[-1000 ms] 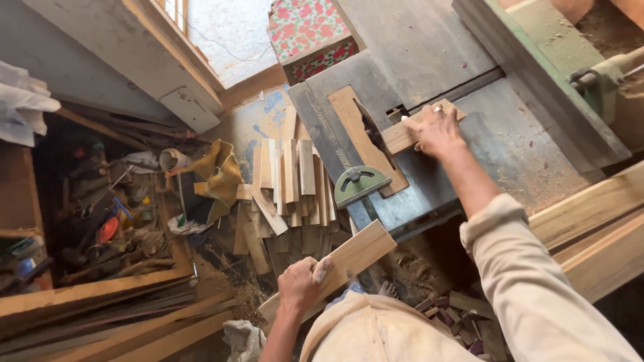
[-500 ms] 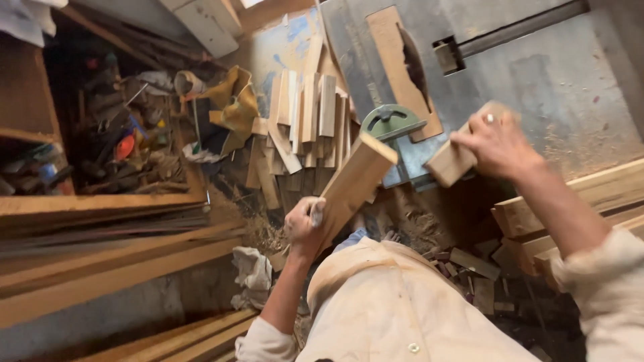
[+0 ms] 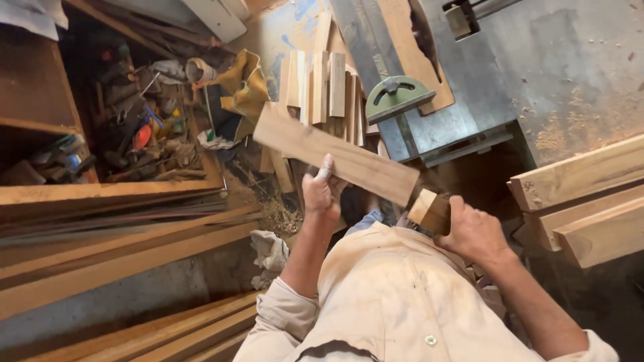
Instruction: Cutting several small wooden boards to size using a table saw.
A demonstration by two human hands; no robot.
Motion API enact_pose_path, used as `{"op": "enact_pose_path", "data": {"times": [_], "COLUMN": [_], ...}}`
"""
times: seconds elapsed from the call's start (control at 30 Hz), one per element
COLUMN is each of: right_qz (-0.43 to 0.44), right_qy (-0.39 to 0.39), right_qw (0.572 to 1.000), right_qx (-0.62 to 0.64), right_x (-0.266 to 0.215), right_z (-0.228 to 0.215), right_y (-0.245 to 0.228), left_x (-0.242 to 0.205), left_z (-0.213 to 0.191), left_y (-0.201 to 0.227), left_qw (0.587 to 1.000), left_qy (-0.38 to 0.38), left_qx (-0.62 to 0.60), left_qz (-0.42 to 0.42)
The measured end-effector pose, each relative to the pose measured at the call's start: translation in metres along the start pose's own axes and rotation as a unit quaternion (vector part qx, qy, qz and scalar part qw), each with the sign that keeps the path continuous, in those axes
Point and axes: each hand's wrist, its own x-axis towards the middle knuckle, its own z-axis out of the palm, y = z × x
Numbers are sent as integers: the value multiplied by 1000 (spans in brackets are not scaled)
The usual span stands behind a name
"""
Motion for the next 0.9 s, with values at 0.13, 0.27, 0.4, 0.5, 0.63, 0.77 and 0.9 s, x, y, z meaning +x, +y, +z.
{"op": "enact_pose_path", "data": {"times": [0.13, 0.27, 0.4, 0.5, 0.63, 0.77, 0.9], "right_qz": [87, 144, 74, -40, -128, -6, 104], "right_qy": [-94, -82, 137, 245, 270, 118, 45], "right_qw": [991, 985, 987, 968, 954, 991, 972], "right_qx": [-35, -49, 39, 42, 12, 59, 204], "right_x": [-1, -10, -18, -20, -17, -22, -43], "right_z": [87, 134, 59, -11, -14, 19, 62], "right_y": [56, 88, 30, -14, -26, -1, 16], "left_x": [2, -3, -20, -40, -54, -44, -15], "left_z": [-29, -29, -11, 6, 10, 1, 3], "left_y": [-36, -56, -61, -61, -68, -58, -13], "left_qw": [996, 986, 987, 997, 993, 965, 779], "left_qy": [71, 115, 94, 8, -57, -186, -141], "left_qx": [4, -21, 11, 13, 89, 155, 609], "left_qz": [-54, -119, -132, -79, -51, -97, -48]}}
